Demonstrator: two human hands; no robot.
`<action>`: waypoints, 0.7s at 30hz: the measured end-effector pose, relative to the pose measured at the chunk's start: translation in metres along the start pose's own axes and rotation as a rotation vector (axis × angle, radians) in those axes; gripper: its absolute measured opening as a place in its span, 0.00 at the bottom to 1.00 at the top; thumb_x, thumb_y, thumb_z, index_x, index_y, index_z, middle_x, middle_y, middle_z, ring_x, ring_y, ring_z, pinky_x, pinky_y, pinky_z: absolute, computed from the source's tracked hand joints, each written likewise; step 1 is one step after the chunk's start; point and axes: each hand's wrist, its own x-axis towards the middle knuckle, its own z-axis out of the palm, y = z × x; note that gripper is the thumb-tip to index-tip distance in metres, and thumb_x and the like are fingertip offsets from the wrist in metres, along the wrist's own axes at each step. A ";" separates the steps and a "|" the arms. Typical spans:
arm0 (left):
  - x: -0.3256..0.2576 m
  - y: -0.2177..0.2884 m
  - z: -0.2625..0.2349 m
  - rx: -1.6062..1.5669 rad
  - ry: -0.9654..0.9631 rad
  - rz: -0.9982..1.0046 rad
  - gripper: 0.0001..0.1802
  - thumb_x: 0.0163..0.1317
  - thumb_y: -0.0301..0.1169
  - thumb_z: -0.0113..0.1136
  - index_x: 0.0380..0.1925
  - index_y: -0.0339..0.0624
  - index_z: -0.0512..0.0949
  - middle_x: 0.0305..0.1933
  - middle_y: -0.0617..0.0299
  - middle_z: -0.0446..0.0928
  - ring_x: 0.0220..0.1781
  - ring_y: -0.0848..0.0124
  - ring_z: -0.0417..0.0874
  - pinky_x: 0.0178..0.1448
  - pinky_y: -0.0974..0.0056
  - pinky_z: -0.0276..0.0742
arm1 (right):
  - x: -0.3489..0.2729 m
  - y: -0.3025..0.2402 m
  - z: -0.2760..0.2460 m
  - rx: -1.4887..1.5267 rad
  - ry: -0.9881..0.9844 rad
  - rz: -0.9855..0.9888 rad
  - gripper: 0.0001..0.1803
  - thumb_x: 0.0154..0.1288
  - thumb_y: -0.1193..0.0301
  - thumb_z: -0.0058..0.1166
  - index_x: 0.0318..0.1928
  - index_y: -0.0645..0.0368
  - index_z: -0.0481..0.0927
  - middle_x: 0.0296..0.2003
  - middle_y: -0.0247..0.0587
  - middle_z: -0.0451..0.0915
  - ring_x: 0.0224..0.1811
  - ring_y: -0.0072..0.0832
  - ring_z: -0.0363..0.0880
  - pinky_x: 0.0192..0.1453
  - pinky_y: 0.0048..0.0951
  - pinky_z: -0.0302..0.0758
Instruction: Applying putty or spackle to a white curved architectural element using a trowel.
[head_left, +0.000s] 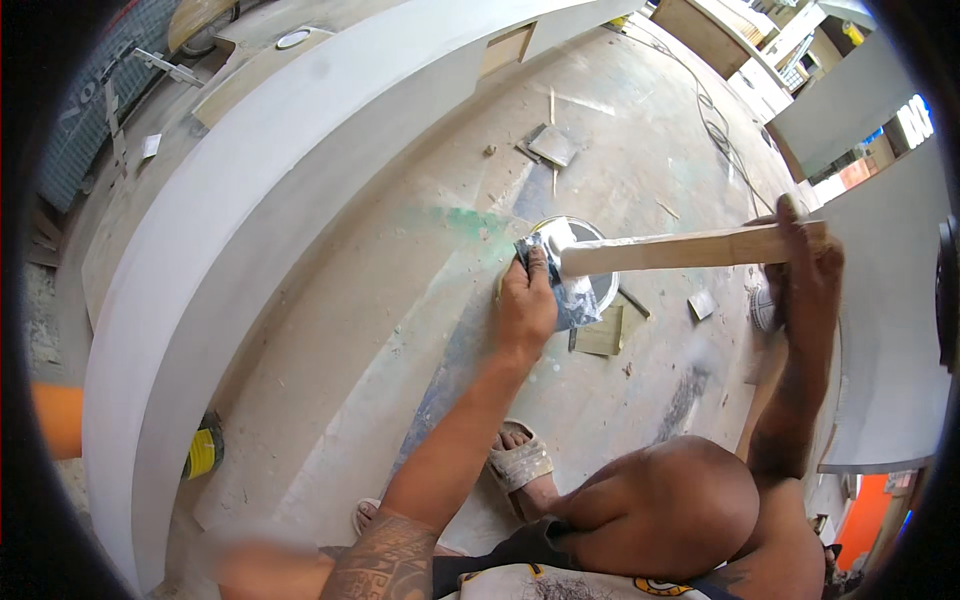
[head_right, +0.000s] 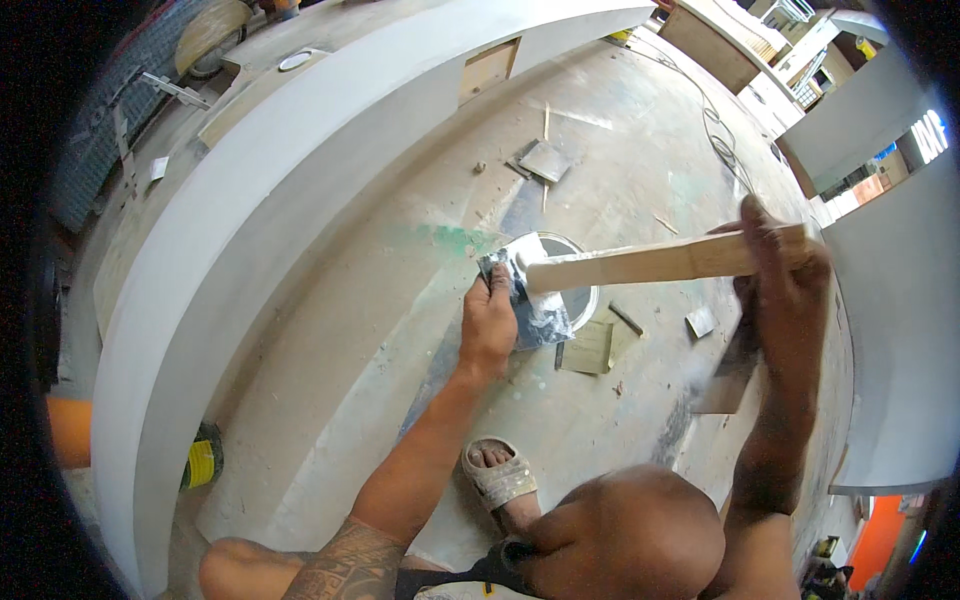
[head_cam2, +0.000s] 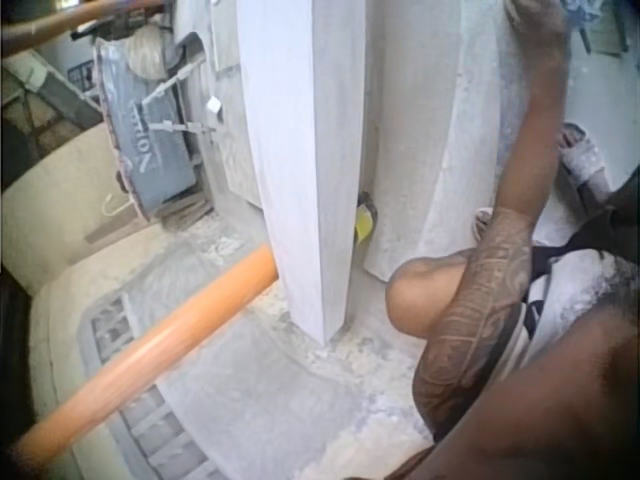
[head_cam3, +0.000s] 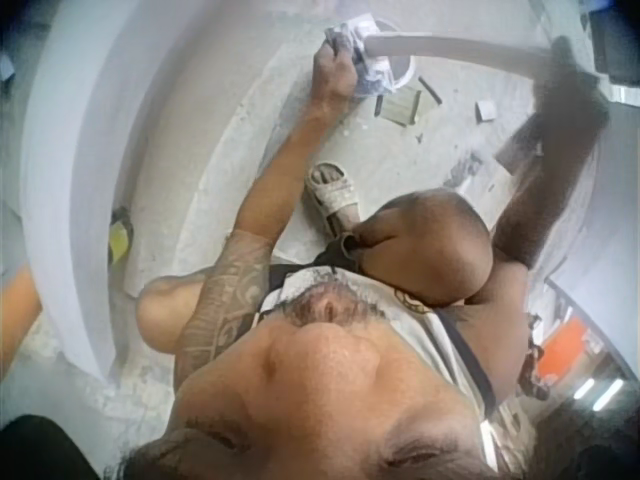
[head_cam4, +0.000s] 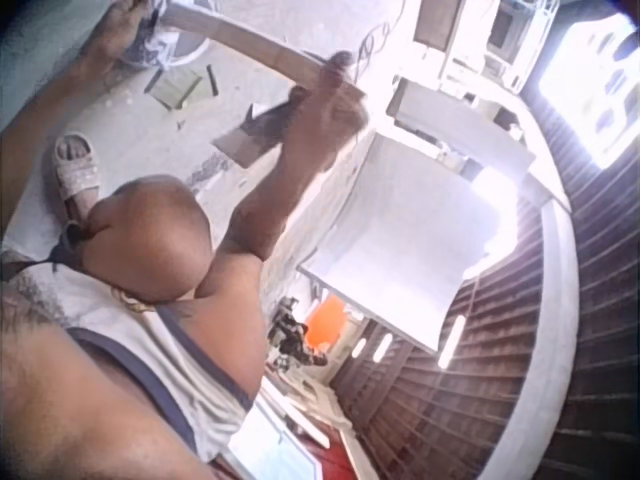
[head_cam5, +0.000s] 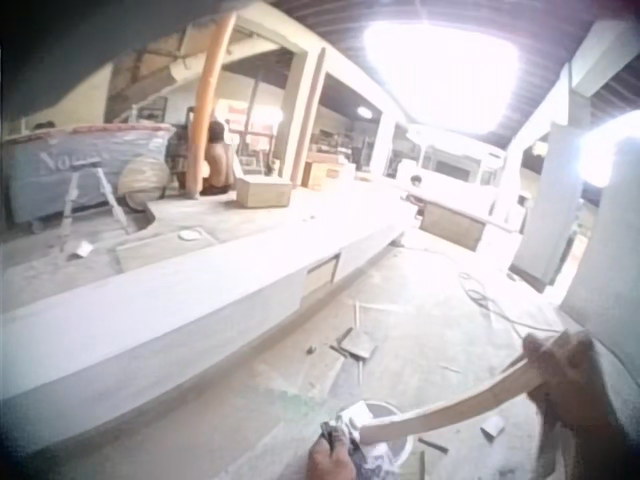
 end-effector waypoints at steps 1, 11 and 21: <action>-0.001 -0.001 0.002 0.070 0.021 0.017 0.22 0.80 0.40 0.44 0.52 0.31 0.77 0.49 0.43 0.83 0.50 0.55 0.84 0.56 0.56 0.76 | -0.004 0.000 0.003 -0.056 -0.066 0.091 0.22 0.72 0.53 0.61 0.34 0.62 0.89 0.22 0.34 0.81 0.23 0.16 0.74 0.28 0.21 0.68; -0.007 -0.003 0.008 0.270 0.129 0.231 0.19 0.79 0.36 0.45 0.46 0.29 0.79 0.39 0.41 0.83 0.41 0.47 0.83 0.46 0.50 0.75 | -0.036 0.000 0.028 -0.270 -0.190 -0.231 0.20 0.76 0.62 0.55 0.35 0.69 0.86 0.16 0.38 0.76 0.19 0.18 0.74 0.24 0.26 0.71; -0.009 0.022 0.004 -0.045 -0.138 0.129 0.22 0.80 0.40 0.47 0.57 0.31 0.75 0.52 0.56 0.82 0.52 0.69 0.81 0.57 0.63 0.77 | 0.020 0.115 0.069 -0.305 -0.589 0.060 0.31 0.67 0.42 0.59 0.38 0.63 0.86 0.30 0.60 0.83 0.29 0.45 0.81 0.39 0.42 0.78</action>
